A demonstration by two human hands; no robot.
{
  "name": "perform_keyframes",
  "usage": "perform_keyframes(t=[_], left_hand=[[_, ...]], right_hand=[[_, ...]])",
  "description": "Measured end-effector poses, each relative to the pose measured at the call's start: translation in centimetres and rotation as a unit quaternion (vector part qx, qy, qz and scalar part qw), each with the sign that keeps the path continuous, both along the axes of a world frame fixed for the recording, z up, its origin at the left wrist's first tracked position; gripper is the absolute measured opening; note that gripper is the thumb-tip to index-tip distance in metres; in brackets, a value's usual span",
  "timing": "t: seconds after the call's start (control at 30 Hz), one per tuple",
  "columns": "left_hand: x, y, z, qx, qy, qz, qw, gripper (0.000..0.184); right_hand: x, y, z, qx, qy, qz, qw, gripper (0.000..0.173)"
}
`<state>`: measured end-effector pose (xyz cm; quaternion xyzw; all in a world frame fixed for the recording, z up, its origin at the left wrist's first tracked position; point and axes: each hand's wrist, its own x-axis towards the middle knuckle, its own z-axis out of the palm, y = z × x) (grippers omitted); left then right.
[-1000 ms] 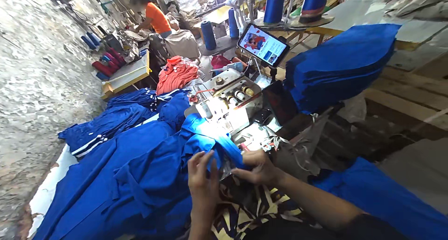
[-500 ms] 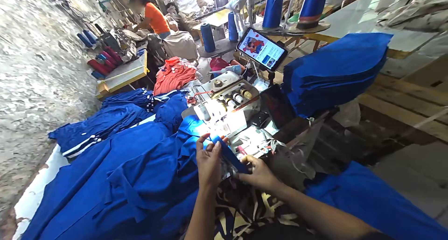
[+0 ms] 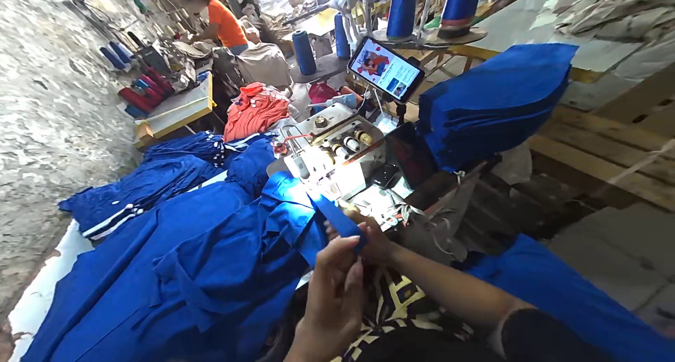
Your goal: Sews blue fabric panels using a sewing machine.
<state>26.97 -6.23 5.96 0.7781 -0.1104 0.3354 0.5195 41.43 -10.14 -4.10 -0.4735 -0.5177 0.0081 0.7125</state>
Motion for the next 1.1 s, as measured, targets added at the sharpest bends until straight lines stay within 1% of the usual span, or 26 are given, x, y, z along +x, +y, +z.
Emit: perform_keyframes(t=[0.03,0.1,0.13,0.2,0.23,0.27,0.3,0.33,0.4,0.43,0.47,0.53,0.57,0.6,0.63,0.73,0.77,0.8,0.83,0.87,0.9,0.97,1.0,1.03,1.07,1.1], left_hand=[[-0.1,0.3,0.2,0.044,0.019,-0.002,0.999,0.04],[0.2,2.3,0.2,0.185,0.076,0.067,0.978,0.034],[0.9,4.0,0.1,0.252,0.104,0.132,0.953,0.034],[2.8,8.9,-0.6,0.339,0.165,0.264,0.888,0.033],[3.6,11.7,-0.7,0.373,0.209,0.301,0.852,0.032],[4.3,14.5,-0.7,0.403,0.257,0.315,0.82,0.034],[4.7,16.9,-0.5,0.434,0.307,0.316,0.786,0.035],[5.1,18.7,0.1,0.461,0.357,0.31,0.751,0.033],[5.6,19.9,2.3,0.506,0.404,0.3,0.7,0.019],[5.6,19.2,3.8,0.522,0.392,0.284,0.703,0.015],[5.2,18.0,5.3,0.523,0.359,0.25,0.732,0.015],[4.0,14.8,7.4,0.495,0.298,0.128,0.806,0.017],[3.6,13.2,8.0,0.485,0.288,0.079,0.822,0.017],[3.5,12.3,8.4,0.48,0.306,0.056,0.82,0.014],[3.7,12.2,8.3,0.481,0.34,0.061,0.806,0.011],[5.1,16.3,4.8,0.508,0.422,0.156,0.735,0.04],[5.3,17.9,3.6,0.518,0.442,0.187,0.708,0.041],[5.4,19.1,2.9,0.521,0.464,0.211,0.685,0.038],[5.3,19.8,2.6,0.521,0.469,0.228,0.675,0.031],[5.2,20.0,2.9,0.519,0.458,0.235,0.683,0.026],[5.0,19.5,3.7,0.513,0.439,0.225,0.702,0.024],[4.3,17.0,5.9,0.488,0.397,0.147,0.763,0.017],[3.7,15.0,6.8,0.477,0.384,0.081,0.787,0.012],[3.0,12.7,7.5,0.473,0.382,0.012,0.794,0.008],[2.2,9.9,8.2,0.477,0.413,-0.049,0.774,0.01],[1.7,6.9,8.5,0.486,0.475,-0.094,0.728,0.017]], right_hand=[[0.3,0.6,-0.8,-0.021,-0.001,-0.015,1.0,0.028],[-1.6,-0.6,-1.9,-0.101,0.027,-0.026,0.994,0.034],[-3.2,-2.0,-2.1,-0.155,0.076,0.006,0.985,0.041],[-6.0,-4.8,-2.7,-0.24,0.231,0.095,0.938,0.043],[-6.5,-5.6,-3.6,-0.268,0.285,0.107,0.914,0.04],[-6.5,-6.0,-4.3,-0.284,0.31,0.093,0.902,0.037],[-6.1,-6.3,-4.5,-0.291,0.312,0.066,0.902,0.034],[-5.5,-6.6,-4.1,-0.291,0.284,0.038,0.913,0.029],[-4.5,-7.2,-3.4,-0.266,0.13,-0.074,0.952,0.023],[-4.3,-7.5,-3.2,-0.235,0.045,-0.134,0.962,0.022],[-4.0,-7.6,-3.0,-0.207,-0.028,-0.17,0.963,0.022],[-3.5,-7.6,-2.1,-0.191,-0.095,-0.187,0.959,0.023],[-3.4,-7.5,-1.2,-0.198,-0.099,-0.175,0.959,0.022],[-3.6,-7.3,0.0,-0.206,-0.079,-0.142,0.965,0.02],[-3.9,-7.2,1.3,-0.206,-0.037,-0.09,0.974,0.018],[-4.5,-6.6,3.4,-0.201,0.101,0.041,0.973,0.018],[-4.6,-6.3,3.2,-0.205,0.132,0.057,0.968,0.018],[-4.6,-6.2,2.8,-0.223,0.142,0.061,0.962,0.02],[-4.4,-6.2,2.2,-0.252,0.137,0.064,0.956,0.024],[-4.1,-6.4,1.7,-0.286,0.124,0.068,0.948,0.027],[-3.6,-6.6,1.4,-0.32,0.11,0.074,0.938,0.028],[-2.8,-6.9,1.8,-0.344,0.106,0.087,0.929,0.024],[-2.6,-6.9,2.2,-0.315,0.115,0.085,0.938,0.021],[-2.5,-6.7,2.8,-0.258,0.129,0.074,0.955,0.018],[-2.7,-6.3,3.3,-0.186,0.146,0.059,0.97,0.016],[-2.9,-5.6,3.7,-0.122,0.154,0.046,0.979,0.015]])
